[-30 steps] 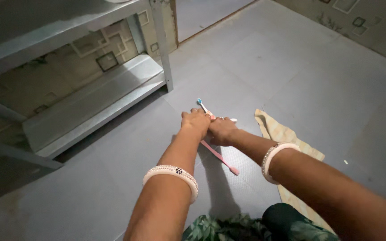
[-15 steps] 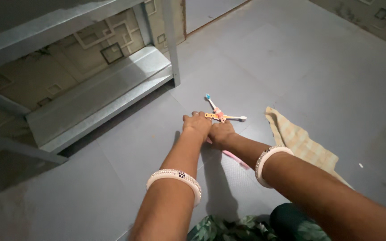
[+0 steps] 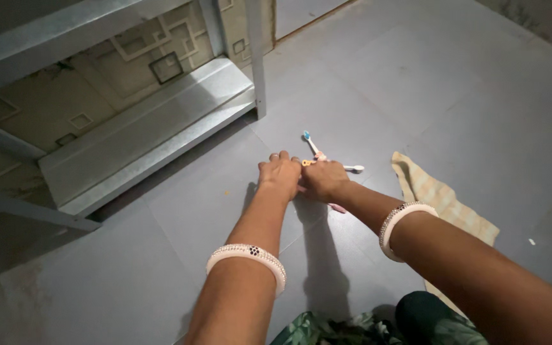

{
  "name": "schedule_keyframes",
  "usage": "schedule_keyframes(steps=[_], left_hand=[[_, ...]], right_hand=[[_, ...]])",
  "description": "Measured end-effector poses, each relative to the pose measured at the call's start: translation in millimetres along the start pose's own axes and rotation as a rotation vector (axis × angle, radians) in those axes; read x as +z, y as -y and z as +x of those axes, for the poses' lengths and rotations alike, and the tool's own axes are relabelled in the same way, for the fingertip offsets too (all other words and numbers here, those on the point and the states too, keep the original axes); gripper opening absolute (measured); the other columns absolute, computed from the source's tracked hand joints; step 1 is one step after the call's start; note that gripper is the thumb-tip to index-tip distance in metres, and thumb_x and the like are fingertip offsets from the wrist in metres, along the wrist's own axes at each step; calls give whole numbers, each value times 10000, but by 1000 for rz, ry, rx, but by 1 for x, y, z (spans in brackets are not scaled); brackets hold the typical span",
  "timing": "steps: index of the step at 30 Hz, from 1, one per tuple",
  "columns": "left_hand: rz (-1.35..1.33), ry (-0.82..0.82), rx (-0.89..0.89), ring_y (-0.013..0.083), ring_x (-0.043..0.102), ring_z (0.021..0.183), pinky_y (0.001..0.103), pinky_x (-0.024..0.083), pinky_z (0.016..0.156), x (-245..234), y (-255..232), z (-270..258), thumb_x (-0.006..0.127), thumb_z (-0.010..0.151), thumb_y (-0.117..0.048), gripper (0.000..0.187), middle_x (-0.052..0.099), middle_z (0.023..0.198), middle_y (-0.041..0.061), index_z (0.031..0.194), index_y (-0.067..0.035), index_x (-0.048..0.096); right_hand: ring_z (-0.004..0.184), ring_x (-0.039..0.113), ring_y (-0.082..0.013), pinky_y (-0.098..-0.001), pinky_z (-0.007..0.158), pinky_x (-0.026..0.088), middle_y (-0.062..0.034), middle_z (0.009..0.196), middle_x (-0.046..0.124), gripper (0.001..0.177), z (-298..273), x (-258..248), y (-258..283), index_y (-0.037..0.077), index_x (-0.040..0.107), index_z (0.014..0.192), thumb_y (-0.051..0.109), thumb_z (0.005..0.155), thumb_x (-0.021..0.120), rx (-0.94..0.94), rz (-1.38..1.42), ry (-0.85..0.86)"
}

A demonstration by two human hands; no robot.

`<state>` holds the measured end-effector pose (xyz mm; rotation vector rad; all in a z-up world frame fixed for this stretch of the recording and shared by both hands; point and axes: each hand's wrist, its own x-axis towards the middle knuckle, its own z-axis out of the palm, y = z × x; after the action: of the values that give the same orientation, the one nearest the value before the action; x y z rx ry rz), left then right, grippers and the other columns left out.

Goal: The person picks up multiple colorful toothbrushes from the floor and places them one by one into a white cup on a metal shelf. The person then adjusts the toothbrushes inside the cup and moves the cup to a different shelf.

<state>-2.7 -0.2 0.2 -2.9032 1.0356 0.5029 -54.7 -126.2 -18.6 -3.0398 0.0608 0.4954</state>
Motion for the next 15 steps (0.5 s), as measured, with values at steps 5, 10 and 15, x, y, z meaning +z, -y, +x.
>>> schedule_keyframes(steps=[5,10,15], left_hand=[[95,-43,52,288,543,1301,507,532,956,8,-17,1,716,920,-185,376,556,1365,90,1287,-137,649],[87,8,89,268,521,1320,505,510,986,2,-39,-5,740,897,-253,415,546,1373,70,1285,-141,644],[56,-97,97,269,538,1281,515,519,962,-20,-41,-9,715,885,-144,399,563,1337,73,1276,-137,634]], right_hand=[[1006,703,-290,-448,846,569,-114,1034,718,461,-22,5,-21,149,764,989,567,955,574,8,16,96],[981,697,-311,-459,812,566,-125,1017,713,408,-31,8,-38,112,731,987,503,904,653,-31,43,12],[905,712,-347,-483,773,563,-139,926,750,254,-42,-34,-36,76,709,1015,268,855,662,-56,183,-109]])
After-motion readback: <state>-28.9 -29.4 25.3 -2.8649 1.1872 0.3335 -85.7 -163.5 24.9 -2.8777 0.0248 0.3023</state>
